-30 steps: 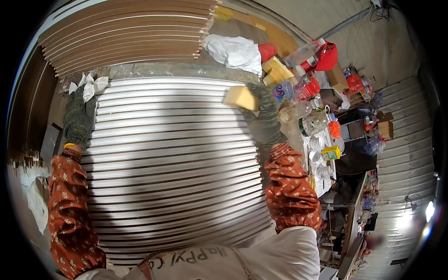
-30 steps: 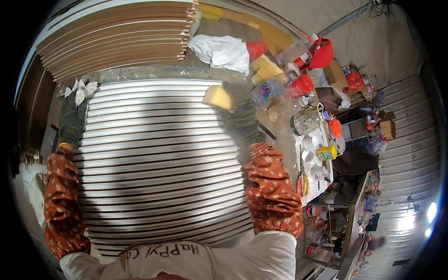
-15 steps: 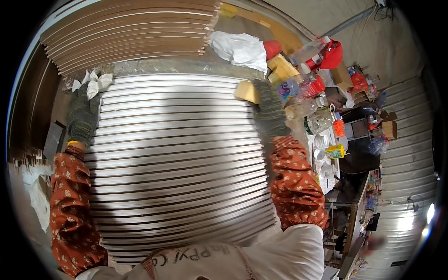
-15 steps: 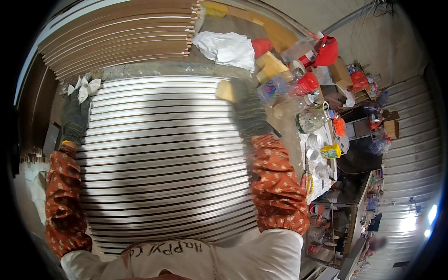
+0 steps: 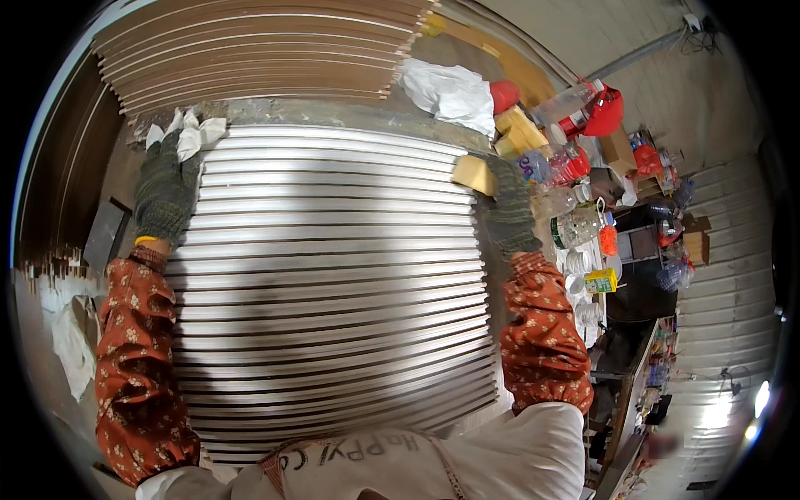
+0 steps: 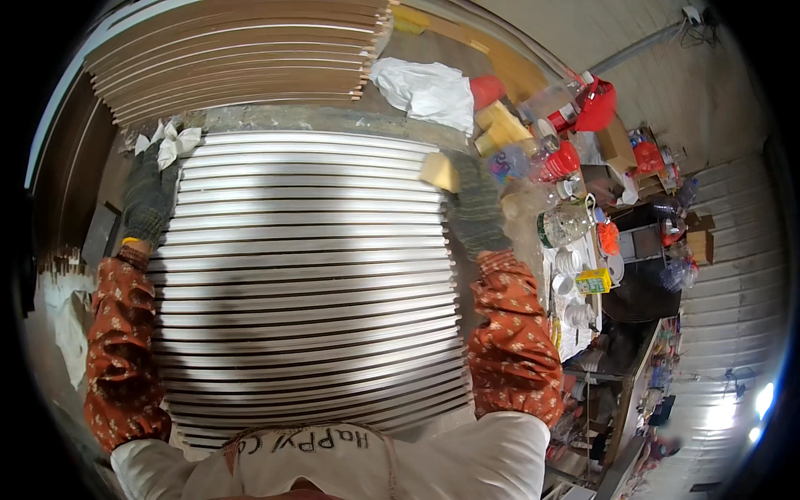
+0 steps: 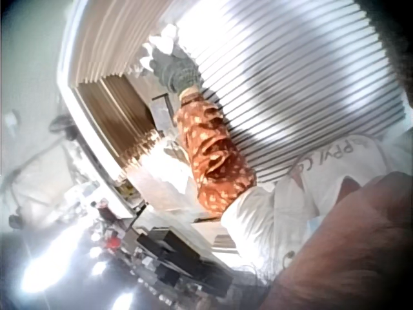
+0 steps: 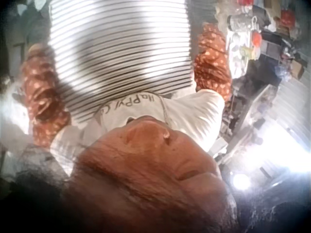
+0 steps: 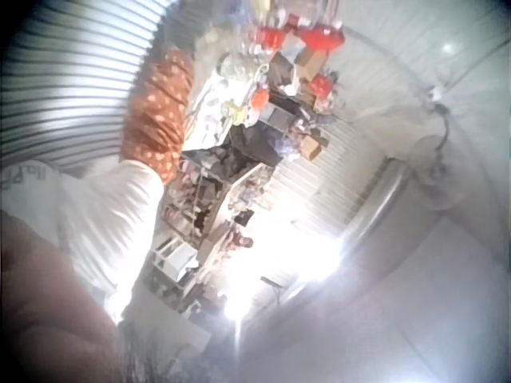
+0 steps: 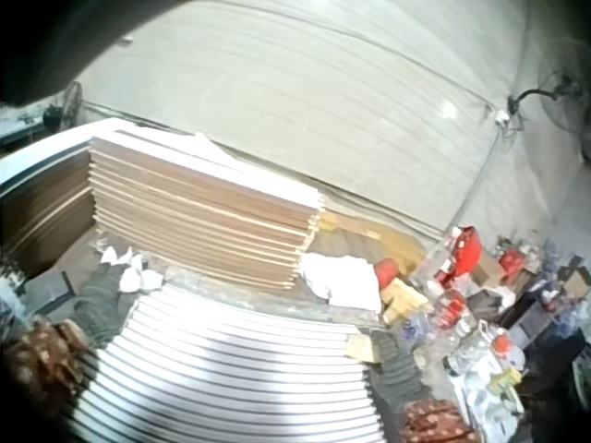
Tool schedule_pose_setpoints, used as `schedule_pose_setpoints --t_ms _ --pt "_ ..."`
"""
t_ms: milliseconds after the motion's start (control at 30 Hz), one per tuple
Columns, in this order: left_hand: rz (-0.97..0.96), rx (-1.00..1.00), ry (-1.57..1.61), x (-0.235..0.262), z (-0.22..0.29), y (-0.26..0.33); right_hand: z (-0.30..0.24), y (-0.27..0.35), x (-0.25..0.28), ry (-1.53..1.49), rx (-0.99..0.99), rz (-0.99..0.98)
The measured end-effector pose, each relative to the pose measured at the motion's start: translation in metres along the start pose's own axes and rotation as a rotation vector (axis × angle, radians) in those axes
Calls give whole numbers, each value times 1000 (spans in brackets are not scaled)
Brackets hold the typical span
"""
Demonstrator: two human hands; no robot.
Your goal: The person stirs a white substance in a small container, applies it to a sponge using a brush, and wipes the sponge across a series of wooden slats on a workbench. They use a cloth to wipe excess substance and continue sponging the slats.
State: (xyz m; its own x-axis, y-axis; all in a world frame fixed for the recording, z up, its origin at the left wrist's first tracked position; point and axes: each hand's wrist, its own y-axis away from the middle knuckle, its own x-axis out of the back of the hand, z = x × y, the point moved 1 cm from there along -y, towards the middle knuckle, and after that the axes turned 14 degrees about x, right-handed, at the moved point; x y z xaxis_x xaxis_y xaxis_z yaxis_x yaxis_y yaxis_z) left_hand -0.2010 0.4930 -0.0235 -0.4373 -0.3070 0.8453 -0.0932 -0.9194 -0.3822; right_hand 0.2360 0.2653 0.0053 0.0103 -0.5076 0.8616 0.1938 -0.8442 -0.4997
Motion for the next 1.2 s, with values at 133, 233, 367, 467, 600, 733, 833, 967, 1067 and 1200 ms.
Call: schedule_pose_setpoints --t_ms 133,233,367,467,600,733,833,967,1067,1200 --pt "83 23 -23 23 4 6 -15 -21 -4 -146 90 29" --pt "101 -15 -11 25 0 5 -98 -74 -13 -29 280 109" --pt "2 28 -59 6 -17 0 -147 -106 -44 -317 294 154" --pt "43 -25 -28 6 -19 1 -124 -99 -31 -424 158 -26" --pt "114 -34 -78 16 -33 5 -35 -41 -1 -4 39 -24" --pt "120 -52 -70 1 -14 -1 3 3 28 -312 -410 103" --pt "125 -36 -79 -4 -24 0 -6 -6 14 -321 -279 206" --pt "66 -14 -28 1 -22 -2 -25 -18 8 19 13 105" --pt "73 -15 -26 13 -17 1 -1 -3 20 -63 -198 80" --pt "91 -37 -64 -4 -26 3 -4 5 31 -586 -545 241"
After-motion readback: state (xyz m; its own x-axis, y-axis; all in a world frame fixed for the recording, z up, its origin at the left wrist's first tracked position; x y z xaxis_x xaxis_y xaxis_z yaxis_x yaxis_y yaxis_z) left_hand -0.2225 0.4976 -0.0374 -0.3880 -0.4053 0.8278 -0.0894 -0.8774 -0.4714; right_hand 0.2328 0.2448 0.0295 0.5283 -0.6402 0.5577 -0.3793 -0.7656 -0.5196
